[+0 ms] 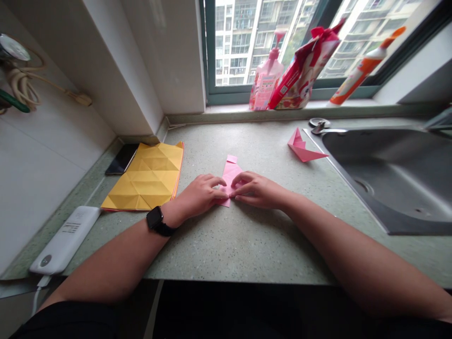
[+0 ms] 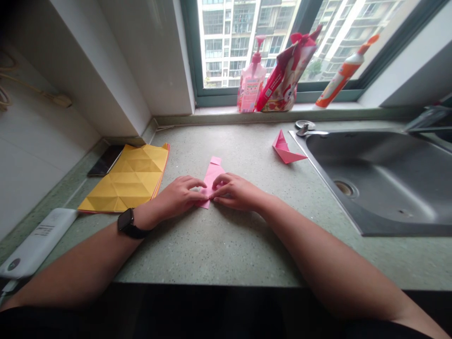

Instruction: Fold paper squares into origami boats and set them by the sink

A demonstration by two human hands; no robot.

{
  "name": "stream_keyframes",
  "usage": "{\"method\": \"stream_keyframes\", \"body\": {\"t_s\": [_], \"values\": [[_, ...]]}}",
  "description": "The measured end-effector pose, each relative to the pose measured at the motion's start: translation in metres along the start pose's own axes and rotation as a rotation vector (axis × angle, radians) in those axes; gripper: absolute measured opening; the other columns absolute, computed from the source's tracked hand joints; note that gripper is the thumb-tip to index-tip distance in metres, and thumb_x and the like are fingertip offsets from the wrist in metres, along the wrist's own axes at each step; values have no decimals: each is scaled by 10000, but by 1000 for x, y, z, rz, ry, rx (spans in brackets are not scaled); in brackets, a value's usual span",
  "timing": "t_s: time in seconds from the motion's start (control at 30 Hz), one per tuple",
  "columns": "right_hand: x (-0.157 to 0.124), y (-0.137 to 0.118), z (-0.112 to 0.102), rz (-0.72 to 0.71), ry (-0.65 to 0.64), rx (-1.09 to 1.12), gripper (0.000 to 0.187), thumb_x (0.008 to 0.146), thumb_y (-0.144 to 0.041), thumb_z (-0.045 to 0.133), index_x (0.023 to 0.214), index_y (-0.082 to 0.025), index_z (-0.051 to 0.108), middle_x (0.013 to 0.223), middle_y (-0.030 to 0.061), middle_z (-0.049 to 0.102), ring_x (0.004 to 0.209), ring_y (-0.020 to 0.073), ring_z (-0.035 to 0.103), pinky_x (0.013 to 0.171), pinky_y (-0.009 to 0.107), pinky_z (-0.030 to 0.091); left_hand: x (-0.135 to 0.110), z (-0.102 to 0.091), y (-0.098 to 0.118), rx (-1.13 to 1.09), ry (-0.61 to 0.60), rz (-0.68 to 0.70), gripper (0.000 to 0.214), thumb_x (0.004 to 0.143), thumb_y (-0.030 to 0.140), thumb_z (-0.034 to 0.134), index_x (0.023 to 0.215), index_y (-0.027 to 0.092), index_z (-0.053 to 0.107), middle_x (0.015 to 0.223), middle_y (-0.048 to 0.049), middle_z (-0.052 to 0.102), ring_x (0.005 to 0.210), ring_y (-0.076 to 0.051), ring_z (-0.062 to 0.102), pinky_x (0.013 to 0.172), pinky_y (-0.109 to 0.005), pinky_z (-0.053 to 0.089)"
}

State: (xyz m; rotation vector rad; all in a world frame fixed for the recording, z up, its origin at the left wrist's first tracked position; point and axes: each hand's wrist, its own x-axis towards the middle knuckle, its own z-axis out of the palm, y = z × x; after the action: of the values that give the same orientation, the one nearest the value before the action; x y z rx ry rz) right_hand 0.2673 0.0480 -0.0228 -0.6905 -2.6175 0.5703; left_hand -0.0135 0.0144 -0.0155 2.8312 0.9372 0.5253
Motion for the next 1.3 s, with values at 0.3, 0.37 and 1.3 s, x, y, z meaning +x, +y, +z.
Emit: {"method": "stream_keyframes", "body": {"t_s": [0.3,0.37,1.3], "values": [[0,-1,0,23,-10,32,193,1022,-297,748,1161,-344,872,1212,80,757,1122,231,705,1018,434,597,-1,-13,4,38,-125,9,333,951,62,694,1086,317,862,1369,-45,745,1232,-262,649,1087,-435,499],[1,-1,0,22,-11,33,194,1027,-298,739,1162,-339,873,1220,83,756,1119,229,704,1013,430,597,-2,-17,5,40,-156,4,365,925,32,693,1047,323,876,1365,-40,751,1228,-265,652,1089,-439,495],[1,-1,1,19,4,62,208,986,-214,751,1139,-308,858,1238,75,753,1149,228,718,1039,428,596,-6,-20,15,107,-191,16,373,900,34,705,1144,276,849,1499,-68,700,1303,-308,633,1123,-497,528]]}}
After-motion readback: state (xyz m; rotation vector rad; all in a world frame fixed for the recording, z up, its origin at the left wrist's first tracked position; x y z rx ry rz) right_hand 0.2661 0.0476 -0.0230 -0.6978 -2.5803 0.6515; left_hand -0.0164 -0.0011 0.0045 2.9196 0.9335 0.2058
